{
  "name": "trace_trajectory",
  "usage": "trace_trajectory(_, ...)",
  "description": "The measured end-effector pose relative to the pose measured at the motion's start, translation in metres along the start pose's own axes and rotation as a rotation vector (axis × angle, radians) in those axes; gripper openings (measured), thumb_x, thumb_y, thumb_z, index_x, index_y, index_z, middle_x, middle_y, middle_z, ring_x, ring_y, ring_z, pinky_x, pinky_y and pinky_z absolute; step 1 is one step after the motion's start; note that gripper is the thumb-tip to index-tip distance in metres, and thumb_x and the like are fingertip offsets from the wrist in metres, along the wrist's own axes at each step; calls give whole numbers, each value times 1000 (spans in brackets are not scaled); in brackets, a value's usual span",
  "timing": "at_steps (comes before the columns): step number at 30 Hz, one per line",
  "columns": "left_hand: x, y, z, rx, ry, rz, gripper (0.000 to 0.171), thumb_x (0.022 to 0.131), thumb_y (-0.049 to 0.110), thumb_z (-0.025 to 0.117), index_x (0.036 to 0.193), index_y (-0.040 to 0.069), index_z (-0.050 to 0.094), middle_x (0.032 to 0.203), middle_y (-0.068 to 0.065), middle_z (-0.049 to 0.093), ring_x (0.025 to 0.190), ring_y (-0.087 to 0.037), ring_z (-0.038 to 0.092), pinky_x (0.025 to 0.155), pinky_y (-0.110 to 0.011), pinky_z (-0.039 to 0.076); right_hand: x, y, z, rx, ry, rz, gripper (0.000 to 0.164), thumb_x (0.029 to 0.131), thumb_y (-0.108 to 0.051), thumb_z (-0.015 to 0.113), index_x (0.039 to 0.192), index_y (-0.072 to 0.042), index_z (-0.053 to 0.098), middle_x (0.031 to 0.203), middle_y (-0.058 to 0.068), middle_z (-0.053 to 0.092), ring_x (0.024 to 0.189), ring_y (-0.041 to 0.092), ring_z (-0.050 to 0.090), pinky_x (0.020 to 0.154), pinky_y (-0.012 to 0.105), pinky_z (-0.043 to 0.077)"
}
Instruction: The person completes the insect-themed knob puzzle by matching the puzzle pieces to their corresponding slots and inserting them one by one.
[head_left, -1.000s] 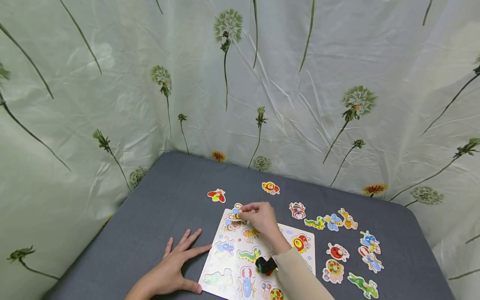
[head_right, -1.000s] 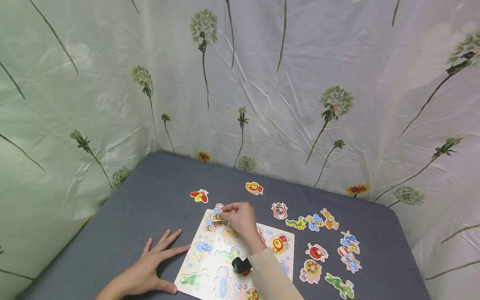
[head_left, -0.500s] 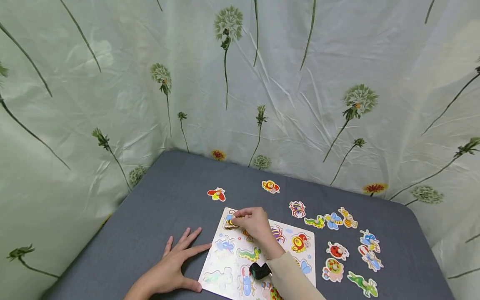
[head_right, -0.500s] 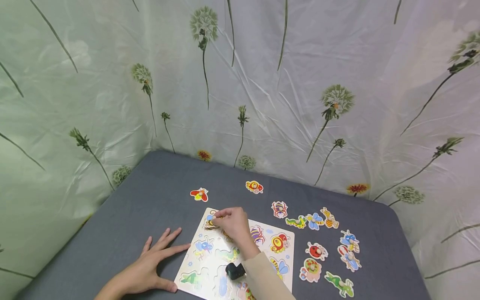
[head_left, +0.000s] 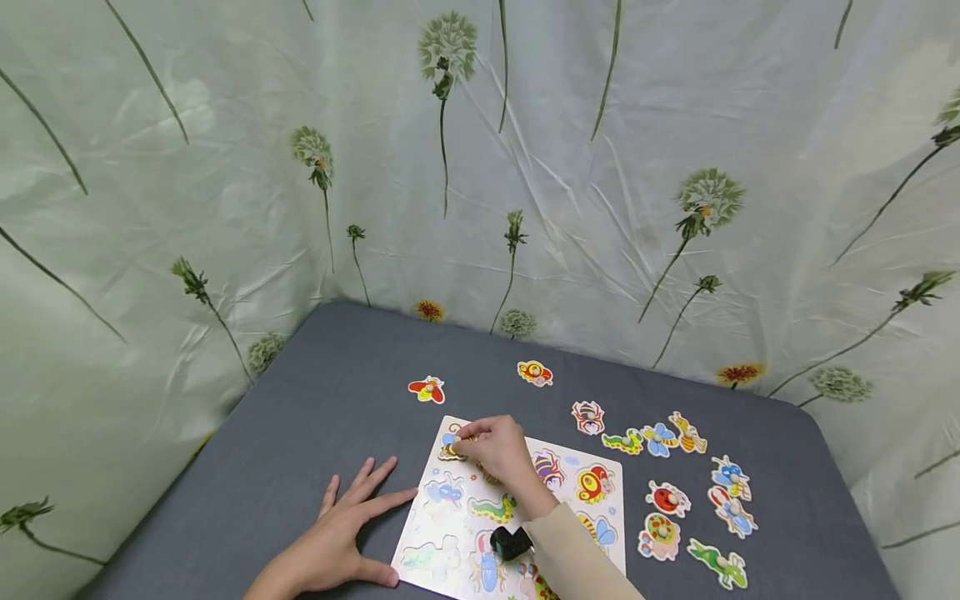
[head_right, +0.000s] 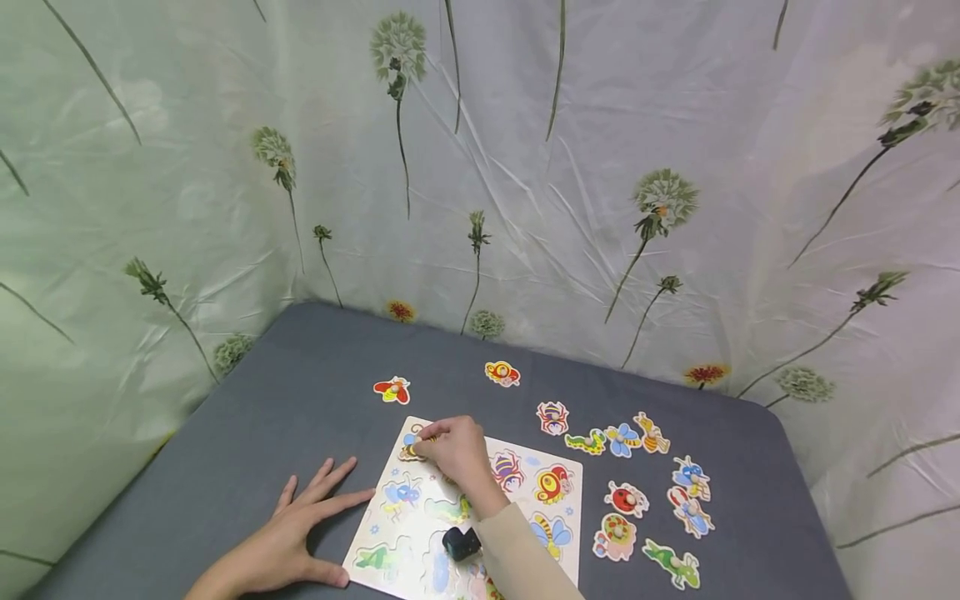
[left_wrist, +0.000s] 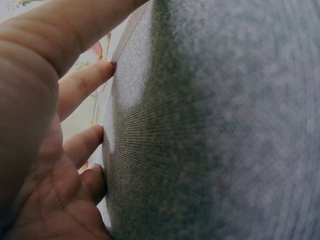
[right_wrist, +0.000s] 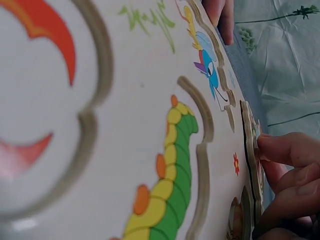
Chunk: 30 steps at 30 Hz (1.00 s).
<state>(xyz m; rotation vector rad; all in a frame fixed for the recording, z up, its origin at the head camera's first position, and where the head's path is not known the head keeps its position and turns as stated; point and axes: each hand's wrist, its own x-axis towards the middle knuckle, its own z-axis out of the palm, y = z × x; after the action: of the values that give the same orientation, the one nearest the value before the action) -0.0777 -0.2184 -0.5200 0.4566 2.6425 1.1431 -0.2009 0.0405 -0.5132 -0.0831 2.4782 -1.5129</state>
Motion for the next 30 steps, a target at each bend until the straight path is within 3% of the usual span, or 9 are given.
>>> trace_trajectory(8, 0, 1, -1, -1, -16, -22, 102, 61, 61, 96, 153, 43, 59, 179, -14, 27, 163, -60, 9, 113, -87, -8, -1, -1, 0, -27, -11, -27, 8, 82, -18, 88, 85, -13, 83, 53, -11, 54, 45, 3, 45, 44, 19, 34)
trace_trajectory(30, 1, 0, 1, 6, -9, -19, 102, 60, 62, 96, 153, 44, 58, 179, -13, 26, 163, -59, 8, 113, -87, -7, -3, -3, -2, -37, -25, 27, 9, 84, -19, 90, 84, -15, 82, 55, -10, 53, 43, 4, 42, 42, 18, 32)
